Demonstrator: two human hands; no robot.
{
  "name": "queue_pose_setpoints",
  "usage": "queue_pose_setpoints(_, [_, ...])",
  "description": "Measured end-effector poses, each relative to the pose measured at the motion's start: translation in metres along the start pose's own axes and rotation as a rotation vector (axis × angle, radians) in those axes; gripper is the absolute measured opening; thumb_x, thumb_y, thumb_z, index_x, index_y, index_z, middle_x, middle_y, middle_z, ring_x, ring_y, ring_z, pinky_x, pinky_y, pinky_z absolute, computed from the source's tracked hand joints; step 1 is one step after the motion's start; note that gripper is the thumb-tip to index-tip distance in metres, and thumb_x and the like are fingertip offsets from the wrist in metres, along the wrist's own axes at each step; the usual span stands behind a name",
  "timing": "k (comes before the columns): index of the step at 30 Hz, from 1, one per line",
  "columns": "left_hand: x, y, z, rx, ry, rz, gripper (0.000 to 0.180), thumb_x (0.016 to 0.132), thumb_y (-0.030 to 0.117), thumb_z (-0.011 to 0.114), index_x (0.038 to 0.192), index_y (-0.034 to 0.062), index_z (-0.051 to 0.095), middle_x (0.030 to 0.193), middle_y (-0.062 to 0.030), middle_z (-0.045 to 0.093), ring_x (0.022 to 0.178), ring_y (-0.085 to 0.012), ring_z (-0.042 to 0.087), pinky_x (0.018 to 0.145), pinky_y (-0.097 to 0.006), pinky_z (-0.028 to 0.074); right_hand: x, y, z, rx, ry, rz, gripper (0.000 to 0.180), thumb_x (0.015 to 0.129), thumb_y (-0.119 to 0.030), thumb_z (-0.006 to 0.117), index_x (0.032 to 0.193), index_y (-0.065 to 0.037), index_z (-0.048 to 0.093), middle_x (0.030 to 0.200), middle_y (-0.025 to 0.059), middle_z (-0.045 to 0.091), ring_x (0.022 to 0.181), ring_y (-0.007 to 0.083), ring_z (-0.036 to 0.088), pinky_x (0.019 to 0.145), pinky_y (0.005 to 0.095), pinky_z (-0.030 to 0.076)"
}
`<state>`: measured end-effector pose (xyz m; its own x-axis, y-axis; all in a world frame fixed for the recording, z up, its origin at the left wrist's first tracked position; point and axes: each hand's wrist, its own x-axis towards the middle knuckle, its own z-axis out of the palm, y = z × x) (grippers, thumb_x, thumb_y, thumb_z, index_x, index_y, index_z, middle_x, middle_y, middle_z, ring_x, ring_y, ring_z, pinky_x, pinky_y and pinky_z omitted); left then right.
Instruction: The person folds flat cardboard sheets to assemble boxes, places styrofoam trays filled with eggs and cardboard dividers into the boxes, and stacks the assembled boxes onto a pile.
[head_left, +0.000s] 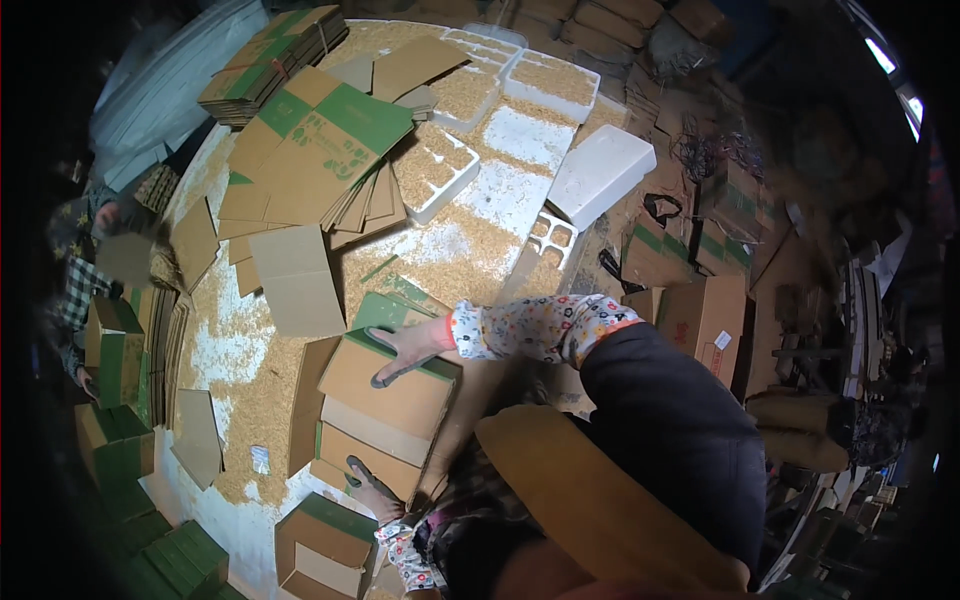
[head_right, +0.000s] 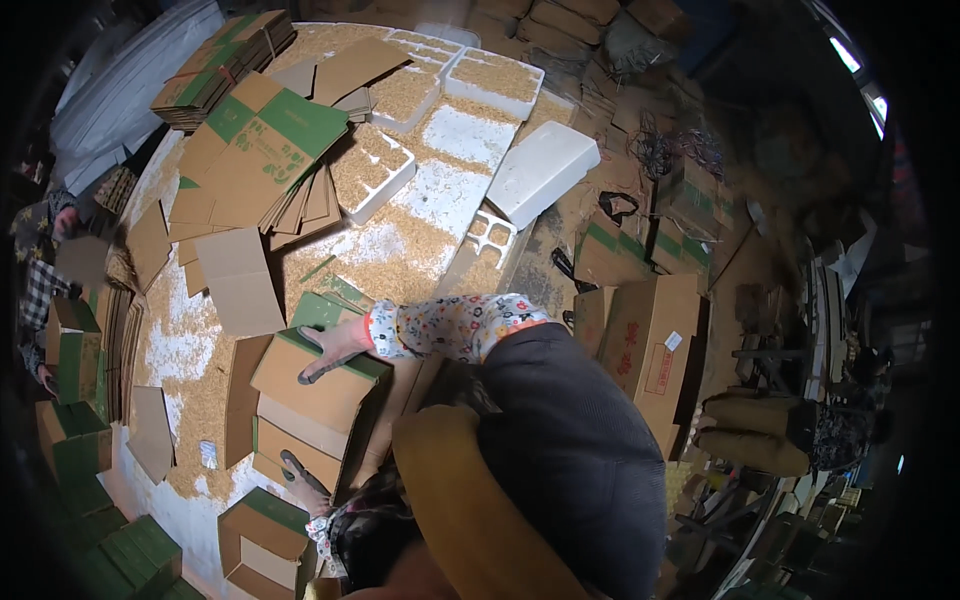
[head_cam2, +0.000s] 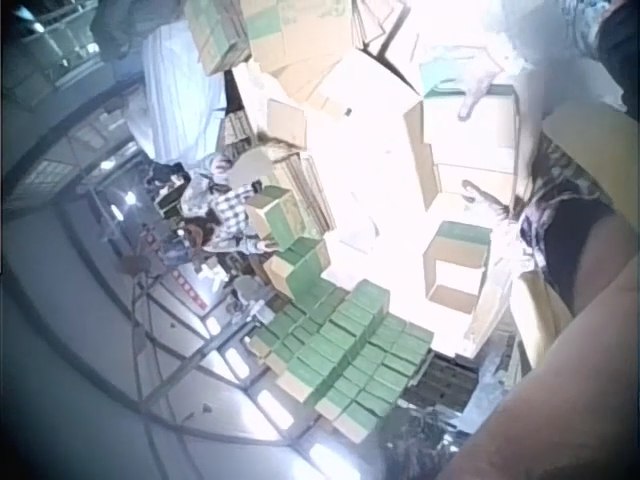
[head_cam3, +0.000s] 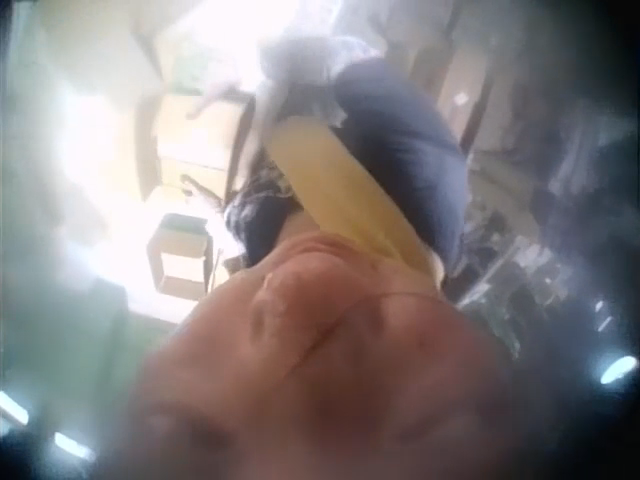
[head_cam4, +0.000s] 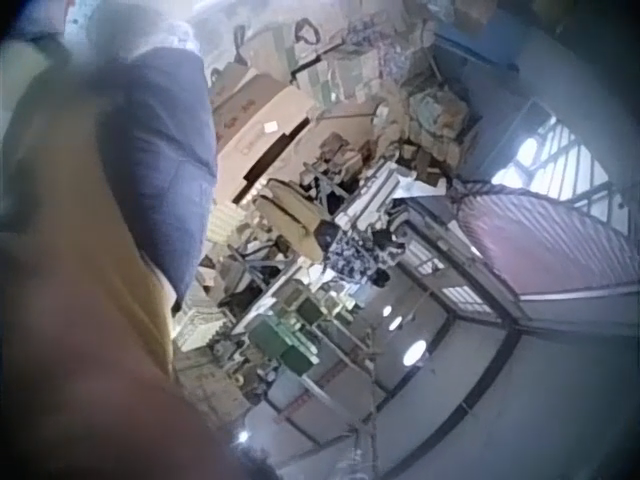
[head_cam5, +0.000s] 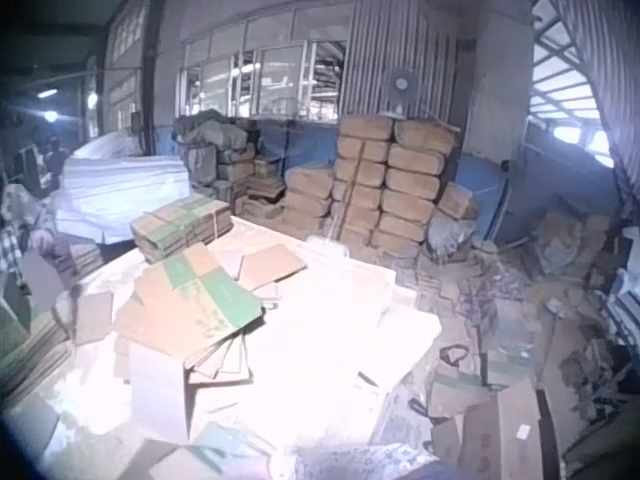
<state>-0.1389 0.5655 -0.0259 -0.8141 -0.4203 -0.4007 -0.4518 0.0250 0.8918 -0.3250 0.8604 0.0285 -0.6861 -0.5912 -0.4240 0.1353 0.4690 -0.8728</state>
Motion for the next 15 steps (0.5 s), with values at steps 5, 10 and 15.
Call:
queue_pose_setpoints(5, [-0.023,0.028,-0.010,-0.175,0.051,-0.053,0.046,0.096,0.031,0.055,0.121,-0.0072,0.053,0.110,-0.0126,0.063,0.094,-0.0222,0.061,0.086,-0.034,0.048,-0.028,-0.028,0.029,0.398,0.031,0.071,0.084,0.078,-0.049,0.070,0.134,0.005,0.039,0.121,0.0188,0.056,0.113,0.0217,0.053,0.099,0.0332,0.041])
queue_pose_setpoints(10, [-0.071,0.009,-0.108,0.298,0.364,0.522,0.045,0.093,0.024,0.055,0.125,-0.0070,0.050,0.123,-0.0173,0.057,0.115,-0.0251,0.051,0.099,-0.035,0.039,-0.017,0.056,0.058,0.704,0.188,-0.027,0.044,0.091,-0.027,0.059,0.126,-0.001,0.054,0.121,0.0091,0.059,0.109,0.0198,0.057,0.095,0.0337,0.046])
queue_pose_setpoints(15, [-0.120,-0.042,-0.325,-0.327,1.229,0.494,0.051,0.100,0.038,0.040,0.123,-0.0063,0.052,0.115,-0.0151,0.059,0.113,-0.0252,0.053,0.104,-0.035,0.036,-0.023,-0.068,0.138,0.521,0.202,-0.179,0.036,0.099,-0.030,0.046,0.115,0.000,0.058,0.107,0.0076,0.064,0.095,0.0156,0.063,0.080,0.0291,0.052])
